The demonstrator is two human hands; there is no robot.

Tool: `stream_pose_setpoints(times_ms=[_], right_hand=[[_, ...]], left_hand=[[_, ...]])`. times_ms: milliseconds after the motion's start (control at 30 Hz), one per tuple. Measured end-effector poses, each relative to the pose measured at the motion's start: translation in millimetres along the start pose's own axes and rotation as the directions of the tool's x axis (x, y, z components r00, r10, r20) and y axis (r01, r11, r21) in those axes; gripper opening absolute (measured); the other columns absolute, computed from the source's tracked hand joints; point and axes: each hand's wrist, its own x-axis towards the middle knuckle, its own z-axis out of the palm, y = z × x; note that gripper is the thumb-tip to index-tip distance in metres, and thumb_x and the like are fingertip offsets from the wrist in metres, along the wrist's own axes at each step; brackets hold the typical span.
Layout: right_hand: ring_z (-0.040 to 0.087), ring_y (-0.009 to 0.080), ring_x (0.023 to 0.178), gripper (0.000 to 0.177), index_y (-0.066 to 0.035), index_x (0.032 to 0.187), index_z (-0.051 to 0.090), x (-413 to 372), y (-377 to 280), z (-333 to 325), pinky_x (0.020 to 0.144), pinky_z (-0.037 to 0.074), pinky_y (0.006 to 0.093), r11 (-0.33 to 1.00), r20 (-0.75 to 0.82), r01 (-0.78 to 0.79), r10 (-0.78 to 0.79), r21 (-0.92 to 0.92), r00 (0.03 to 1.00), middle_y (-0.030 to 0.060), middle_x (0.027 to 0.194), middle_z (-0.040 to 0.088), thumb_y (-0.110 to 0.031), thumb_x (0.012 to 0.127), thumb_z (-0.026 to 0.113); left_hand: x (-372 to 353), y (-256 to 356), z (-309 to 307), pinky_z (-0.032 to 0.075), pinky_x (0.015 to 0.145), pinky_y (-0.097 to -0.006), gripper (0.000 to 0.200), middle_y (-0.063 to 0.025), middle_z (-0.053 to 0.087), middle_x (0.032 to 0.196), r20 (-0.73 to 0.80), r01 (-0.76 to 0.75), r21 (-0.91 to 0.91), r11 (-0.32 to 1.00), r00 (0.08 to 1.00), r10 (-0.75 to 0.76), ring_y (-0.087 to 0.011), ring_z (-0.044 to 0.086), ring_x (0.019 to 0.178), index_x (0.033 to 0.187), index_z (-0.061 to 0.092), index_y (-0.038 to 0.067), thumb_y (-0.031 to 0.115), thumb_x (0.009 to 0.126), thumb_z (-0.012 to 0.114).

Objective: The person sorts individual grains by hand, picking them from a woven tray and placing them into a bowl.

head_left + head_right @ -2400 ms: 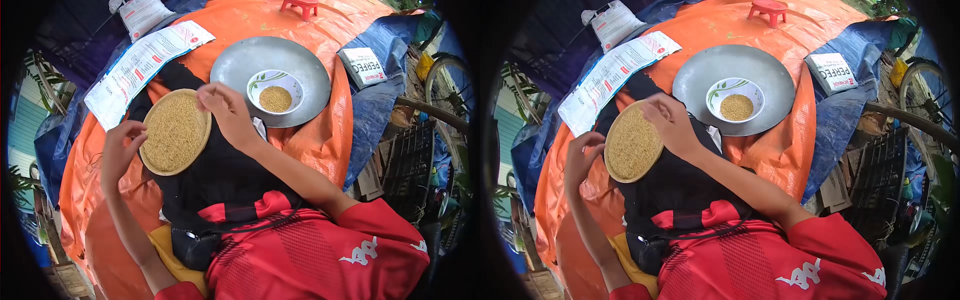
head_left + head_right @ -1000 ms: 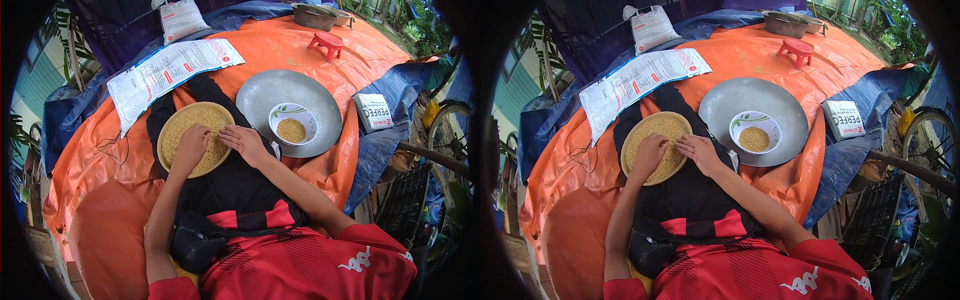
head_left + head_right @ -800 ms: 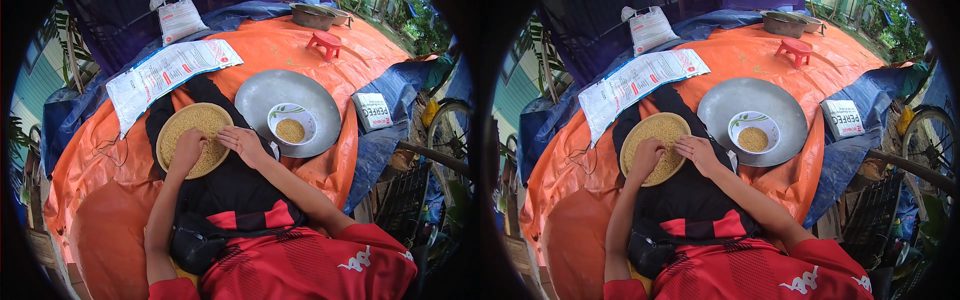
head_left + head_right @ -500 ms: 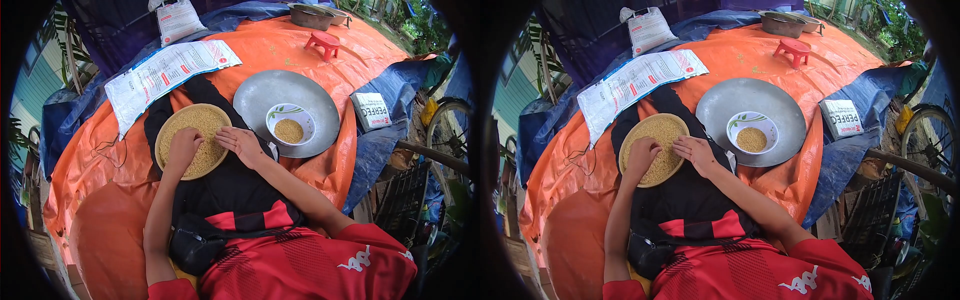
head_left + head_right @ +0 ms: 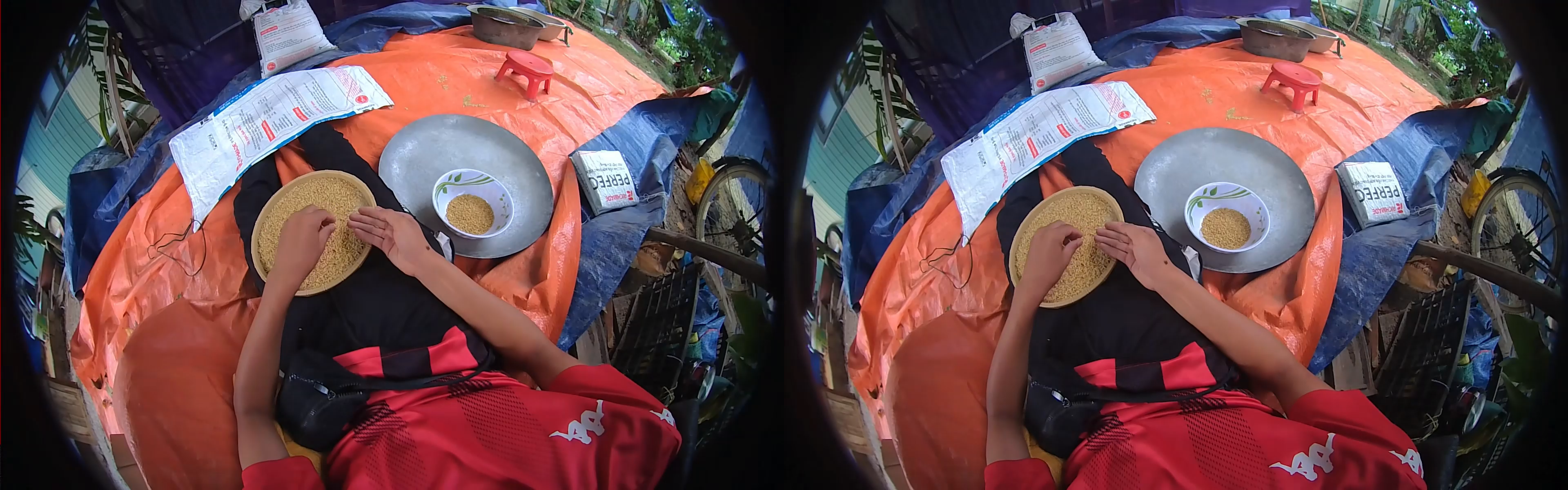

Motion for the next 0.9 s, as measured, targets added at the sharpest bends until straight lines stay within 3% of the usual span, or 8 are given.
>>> stream_pose_setpoints(times_ms=[200,400,700,900], right_hand=[[0.053,0.0324,0.122,0.047,0.017,0.131,0.037,1,2,-1,0.106,0.043,0.0389,1.0,0.006,0.015,-0.015,0.018,1.0,0.0289,0.132,0.049,-0.019,0.1,0.039],[0.056,0.0324,0.118,0.043,0.017,0.128,0.04,0,0,4,0.103,0.046,0.0395,0.999,-0.009,0.02,-0.02,0.039,1.0,0.0285,0.128,0.051,-0.015,0.1,0.042],[0.056,0.0323,0.118,0.043,0.017,0.128,0.04,1,2,2,0.102,0.047,0.0394,0.999,-0.004,0.026,-0.025,0.026,1.0,0.0285,0.128,0.051,-0.016,0.1,0.043],[0.058,0.0316,0.116,0.043,0.016,0.127,0.041,2,3,2,0.101,0.048,0.0386,1.0,-0.018,0.023,-0.023,0.015,1.0,0.0272,0.126,0.053,-0.016,0.099,0.045]], left_hand=[[-6,-14,8,0.048,0.078,-0.0431,0.013,-0.0134,0.065,0.086,0.146,0.031,0.101,0.994,0.988,-0.045,-0.032,0.062,0.086,0.085,0.069,0.003,0.013,0.077,0.068],[-6,-16,11,0.047,0.076,-0.0427,0.011,-0.0147,0.065,0.08,0.081,0.004,0.067,0.998,0.997,-0.01,-0.0333,0.062,0.081,0.081,0.069,0.001,0.01,0.075,0.068],[-5,-16,8,0.047,0.077,-0.0431,0.009,-0.0153,0.063,0.084,0.177,0.001,0.038,0.999,0.984,-0.007,-0.0336,0.061,0.084,0.079,0.065,0.001,0.01,0.076,0.066],[-3,-11,2,0.047,0.075,-0.0431,0.006,-0.0158,0.062,0.083,0.04,-0.041,0.021,0.999,0.998,0.04,-0.0341,0.06,0.082,0.083,0.063,0.0,0.005,0.079,0.063]])
